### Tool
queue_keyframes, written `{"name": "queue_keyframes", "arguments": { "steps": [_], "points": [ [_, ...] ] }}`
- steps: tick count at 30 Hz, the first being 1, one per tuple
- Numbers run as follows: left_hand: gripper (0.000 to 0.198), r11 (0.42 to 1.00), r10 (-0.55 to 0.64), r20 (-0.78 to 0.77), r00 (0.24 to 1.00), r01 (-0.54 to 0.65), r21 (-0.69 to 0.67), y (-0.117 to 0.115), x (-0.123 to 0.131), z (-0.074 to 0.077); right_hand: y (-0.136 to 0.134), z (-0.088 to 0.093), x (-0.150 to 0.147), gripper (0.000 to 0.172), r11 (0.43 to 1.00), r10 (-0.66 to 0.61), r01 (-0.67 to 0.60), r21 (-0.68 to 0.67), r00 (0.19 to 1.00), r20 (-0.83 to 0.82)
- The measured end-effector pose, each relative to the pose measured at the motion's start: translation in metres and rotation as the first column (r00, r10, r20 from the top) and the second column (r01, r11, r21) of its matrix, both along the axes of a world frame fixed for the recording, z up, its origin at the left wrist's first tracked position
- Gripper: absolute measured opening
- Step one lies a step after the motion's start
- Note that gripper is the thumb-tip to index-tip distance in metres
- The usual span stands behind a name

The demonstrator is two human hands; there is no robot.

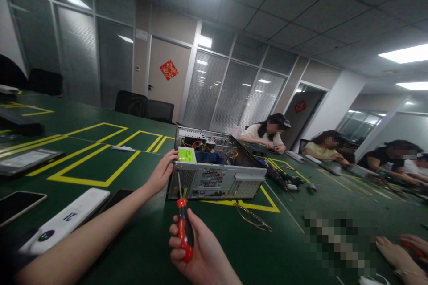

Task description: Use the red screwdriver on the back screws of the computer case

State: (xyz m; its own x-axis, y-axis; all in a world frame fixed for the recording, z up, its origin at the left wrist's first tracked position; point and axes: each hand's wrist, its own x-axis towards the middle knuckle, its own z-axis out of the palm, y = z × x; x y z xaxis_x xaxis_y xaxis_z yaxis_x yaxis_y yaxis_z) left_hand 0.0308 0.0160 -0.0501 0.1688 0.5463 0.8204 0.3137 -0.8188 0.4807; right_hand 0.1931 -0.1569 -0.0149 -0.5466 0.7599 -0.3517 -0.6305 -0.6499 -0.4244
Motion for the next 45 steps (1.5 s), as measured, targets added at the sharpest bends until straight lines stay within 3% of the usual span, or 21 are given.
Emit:
{"name": "queue_keyframes", "arguments": {
  "steps": [6, 11, 16, 20, 25, 28, 34, 39, 45],
  "points": [
    [0.030, 1.000, -0.006, 0.006, 1.000, 0.006, 0.004, 0.000, 0.000, 0.000, -0.009, 0.013, -0.005, 0.052, 0.967, 0.083, -0.083, 0.243, 0.997, 0.010],
    [0.030, 1.000, 0.003, 0.004, 1.000, -0.003, -0.002, -0.002, 0.000, 0.002, -0.006, -0.002, -0.002, 0.062, 0.927, 0.079, -0.093, 0.363, 0.995, 0.053],
    [0.031, 1.000, 0.004, 0.000, 1.000, -0.004, -0.008, -0.002, 0.000, 0.001, 0.000, -0.026, 0.000, 0.040, 0.960, 0.086, -0.059, 0.274, 0.992, -0.087],
    [0.031, 1.000, 0.007, -0.005, 1.000, -0.007, -0.006, -0.002, 0.000, 0.001, -0.002, -0.030, -0.001, 0.034, 0.979, 0.107, -0.100, 0.176, 0.994, -0.026],
    [0.031, 1.000, 0.012, -0.003, 1.000, -0.012, -0.004, -0.003, -0.001, 0.003, -0.006, -0.023, -0.003, 0.057, 0.936, 0.206, -0.186, 0.300, 0.978, -0.034],
    [0.031, 1.000, 0.018, -0.011, 1.000, -0.018, -0.011, -0.004, -0.002, 0.003, -0.008, -0.017, -0.007, 0.060, 0.909, 0.240, -0.235, 0.345, 0.970, 0.026],
    [0.031, 1.000, 0.014, -0.006, 1.000, -0.014, -0.001, -0.001, -0.002, 0.001, -0.009, -0.020, -0.010, 0.056, 0.913, 0.135, -0.152, 0.378, 0.988, 0.071],
    [0.030, 1.000, 0.003, -0.011, 1.000, -0.003, -0.001, -0.002, -0.002, 0.001, -0.009, -0.024, -0.009, 0.038, 0.941, 0.052, -0.066, 0.331, 0.997, 0.050],
    [0.030, 1.000, 0.011, -0.013, 1.000, -0.011, 0.008, -0.002, -0.002, 0.002, -0.009, -0.029, -0.005, 0.032, 0.896, 0.132, -0.187, 0.403, 0.978, 0.160]
  ]
}}
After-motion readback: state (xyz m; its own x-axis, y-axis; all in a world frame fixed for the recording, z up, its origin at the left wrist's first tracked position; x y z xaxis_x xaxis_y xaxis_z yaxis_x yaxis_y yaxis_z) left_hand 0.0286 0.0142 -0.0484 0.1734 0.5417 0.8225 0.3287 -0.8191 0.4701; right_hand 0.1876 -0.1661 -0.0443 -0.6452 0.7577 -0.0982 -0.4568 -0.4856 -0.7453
